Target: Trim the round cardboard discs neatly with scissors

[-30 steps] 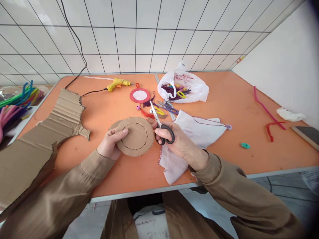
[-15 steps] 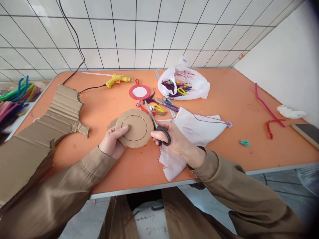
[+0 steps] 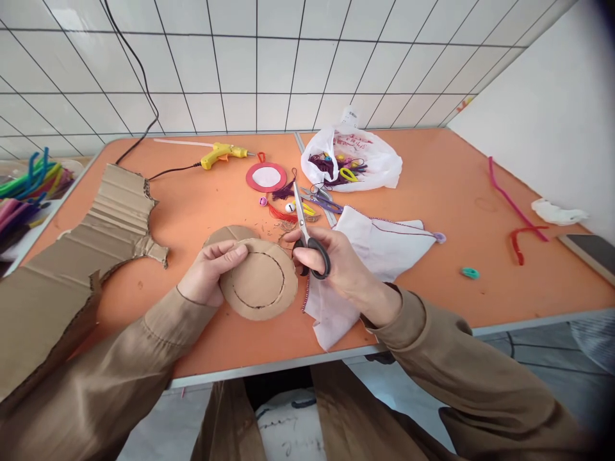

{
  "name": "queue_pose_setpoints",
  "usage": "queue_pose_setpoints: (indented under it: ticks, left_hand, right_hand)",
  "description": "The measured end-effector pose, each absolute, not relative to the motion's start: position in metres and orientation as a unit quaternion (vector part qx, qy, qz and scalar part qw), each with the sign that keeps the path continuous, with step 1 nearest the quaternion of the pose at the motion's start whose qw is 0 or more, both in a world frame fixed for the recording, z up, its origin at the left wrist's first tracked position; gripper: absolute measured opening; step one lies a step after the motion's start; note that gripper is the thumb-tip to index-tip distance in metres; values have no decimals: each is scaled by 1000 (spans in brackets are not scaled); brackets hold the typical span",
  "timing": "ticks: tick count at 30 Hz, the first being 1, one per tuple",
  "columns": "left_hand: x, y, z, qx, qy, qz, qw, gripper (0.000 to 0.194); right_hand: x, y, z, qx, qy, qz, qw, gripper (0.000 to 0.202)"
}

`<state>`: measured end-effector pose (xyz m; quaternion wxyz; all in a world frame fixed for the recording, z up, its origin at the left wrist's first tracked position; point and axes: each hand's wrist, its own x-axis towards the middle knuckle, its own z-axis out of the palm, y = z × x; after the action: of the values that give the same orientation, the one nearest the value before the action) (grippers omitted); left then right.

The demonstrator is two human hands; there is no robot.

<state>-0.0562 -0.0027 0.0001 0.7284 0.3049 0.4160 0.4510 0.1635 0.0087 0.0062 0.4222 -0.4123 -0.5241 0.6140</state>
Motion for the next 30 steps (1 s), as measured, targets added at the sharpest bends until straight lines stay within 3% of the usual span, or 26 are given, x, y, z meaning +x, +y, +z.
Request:
queue_pose_setpoints:
  ticks: [8, 12, 19, 25, 30]
  left_hand:
    - [-62, 0, 0, 261, 439, 572, 642, 25]
    - [-62, 0, -1, 257, 434, 608, 613, 19]
    - [-56, 0, 2, 219, 429, 649, 589, 32]
    - [-50, -2, 5, 206, 440, 645, 589, 42]
    - [-50, -1, -2, 243, 441, 634, 587, 37]
  right_hand:
    - [170, 7, 6, -322, -604, 600, 414, 37]
    - [172, 4, 7, -344, -650, 543, 406, 31]
    - [168, 2, 13, -403, -773, 339, 354, 16]
    - [171, 1, 4, -428, -799, 245, 344, 34]
    - [172, 0, 1, -438, -810, 224, 320, 38]
